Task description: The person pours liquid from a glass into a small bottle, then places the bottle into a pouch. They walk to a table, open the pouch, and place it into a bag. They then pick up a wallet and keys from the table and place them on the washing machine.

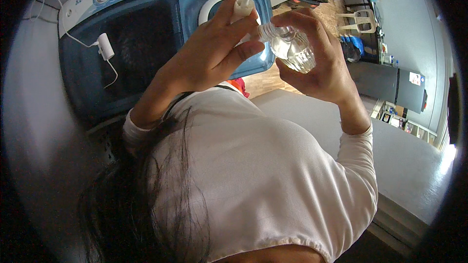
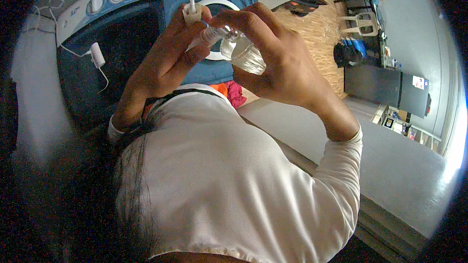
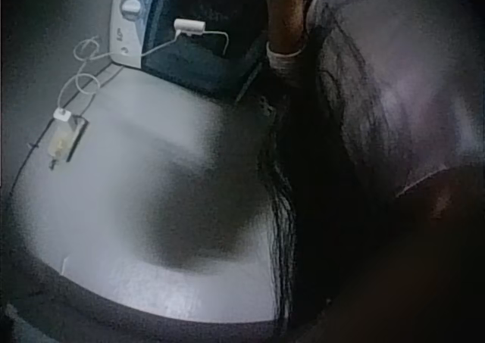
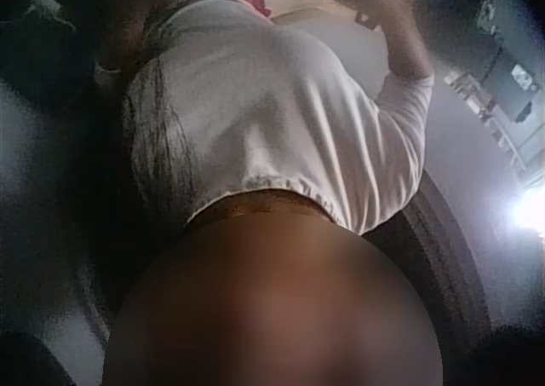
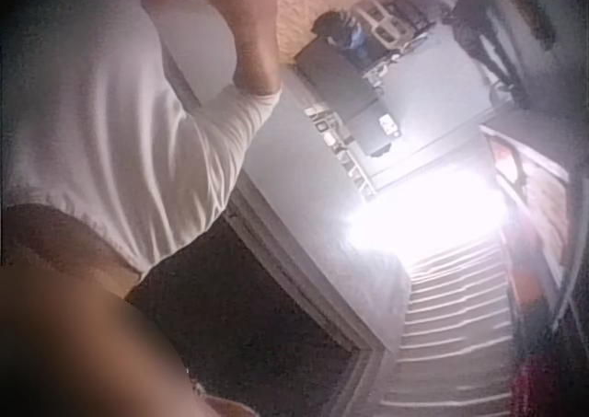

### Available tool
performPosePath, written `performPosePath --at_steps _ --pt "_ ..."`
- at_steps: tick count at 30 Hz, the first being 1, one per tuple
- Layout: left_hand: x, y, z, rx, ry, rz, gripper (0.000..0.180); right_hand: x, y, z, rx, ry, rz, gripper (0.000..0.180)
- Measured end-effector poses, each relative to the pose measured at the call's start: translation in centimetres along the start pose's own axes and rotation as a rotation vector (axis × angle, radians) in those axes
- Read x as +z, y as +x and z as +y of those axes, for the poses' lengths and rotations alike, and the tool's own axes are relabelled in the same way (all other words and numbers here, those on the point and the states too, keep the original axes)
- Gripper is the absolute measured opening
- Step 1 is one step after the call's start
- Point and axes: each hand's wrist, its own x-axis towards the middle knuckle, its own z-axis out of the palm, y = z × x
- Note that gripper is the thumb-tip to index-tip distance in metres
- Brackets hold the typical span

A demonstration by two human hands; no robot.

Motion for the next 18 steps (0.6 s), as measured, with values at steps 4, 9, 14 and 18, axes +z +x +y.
performPosePath --at_steps 4,9,14,18 --pt "-0.01 -0.05 -0.02 -0.018 -0.018 -0.02 0.033 0.13 0.07 0.09 0.005 -0.024 -0.001 0.063" --pt "-0.17 -0.16 -0.11 -0.007 0.021 -0.02 0.03 0.18 0.11 0.08 0.043 0.006 -0.023 0.062" --pt "0.0 -0.28 -0.29 -0.019 -0.034 -0.004 0.03 0.33 0.3 0.17 0.055 -0.013 -0.033 0.06" --pt "0.21 -0.31 -0.37 0.004 0.006 0.018 0.029 0.15 0.42 0.17 0.088 -0.037 -0.067 0.061"
